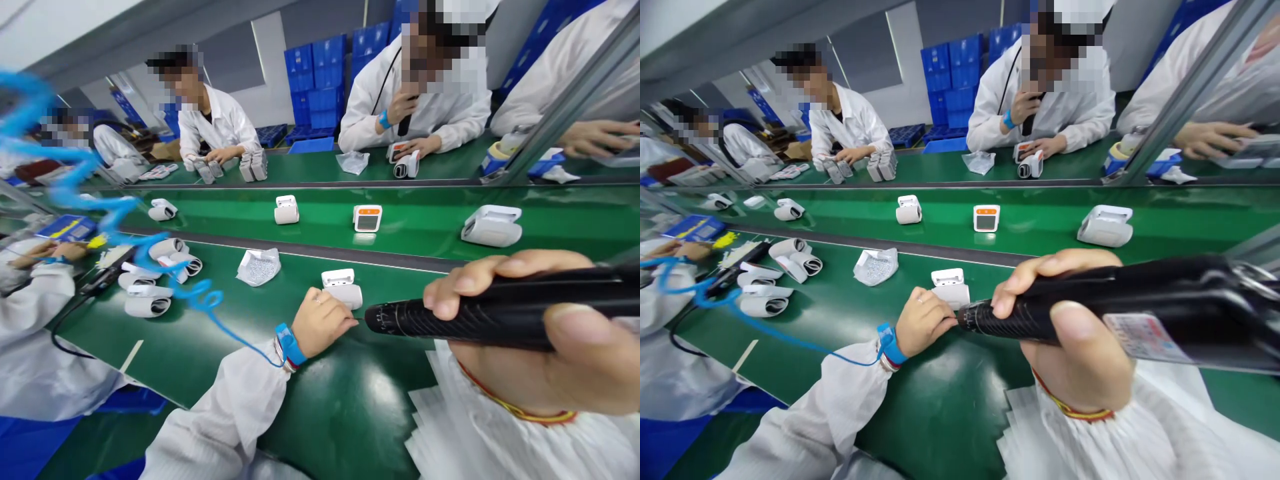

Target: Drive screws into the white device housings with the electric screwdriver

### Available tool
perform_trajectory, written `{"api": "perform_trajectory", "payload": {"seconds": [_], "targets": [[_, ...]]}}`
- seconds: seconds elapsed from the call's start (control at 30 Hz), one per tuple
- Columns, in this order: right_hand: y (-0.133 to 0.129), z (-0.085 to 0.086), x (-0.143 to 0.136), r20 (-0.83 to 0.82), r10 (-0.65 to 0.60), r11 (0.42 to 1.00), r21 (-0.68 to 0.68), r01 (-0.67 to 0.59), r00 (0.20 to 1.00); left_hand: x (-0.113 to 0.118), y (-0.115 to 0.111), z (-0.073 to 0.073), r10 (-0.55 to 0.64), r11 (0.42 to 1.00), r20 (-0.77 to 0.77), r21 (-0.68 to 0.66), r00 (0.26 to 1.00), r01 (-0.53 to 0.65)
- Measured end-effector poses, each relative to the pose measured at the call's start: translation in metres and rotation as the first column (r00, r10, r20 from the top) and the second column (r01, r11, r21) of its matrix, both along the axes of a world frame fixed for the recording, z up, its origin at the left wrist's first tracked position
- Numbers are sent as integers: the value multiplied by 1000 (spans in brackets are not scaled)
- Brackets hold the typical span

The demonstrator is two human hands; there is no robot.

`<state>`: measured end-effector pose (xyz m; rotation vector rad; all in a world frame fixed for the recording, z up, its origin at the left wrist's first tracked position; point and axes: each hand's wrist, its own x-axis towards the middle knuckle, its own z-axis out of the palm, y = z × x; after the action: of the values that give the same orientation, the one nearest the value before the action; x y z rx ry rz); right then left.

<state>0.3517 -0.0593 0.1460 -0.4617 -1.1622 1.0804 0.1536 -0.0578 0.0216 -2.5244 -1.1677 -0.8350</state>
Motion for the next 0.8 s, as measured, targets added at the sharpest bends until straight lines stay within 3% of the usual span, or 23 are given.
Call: {"api": "perform_trajectory", "payload": {"seconds": [0.23,0.53,0.67,0.73,0.8], "targets": [[1,-10,-8,-31,26,999,25,-25,999,-4,0,5,-59,995,-22,83,998,61],[0,-8,-12,39,37,998,40,-38,999,1,-3,-2,-44,999,-31,14,999,44],[1,-4,-4,-5,19,999,38,-19,1000,-5,7,-2,94,991,101,-106,990,-83],[3,-2,3,-27,17,997,76,-15,999,-12,18,-7,171,976,97,-156,980,-155],[6,0,9,-32,31,991,129,-27,999,-18,30,-15,176,962,68,-224,982,-157]]}}
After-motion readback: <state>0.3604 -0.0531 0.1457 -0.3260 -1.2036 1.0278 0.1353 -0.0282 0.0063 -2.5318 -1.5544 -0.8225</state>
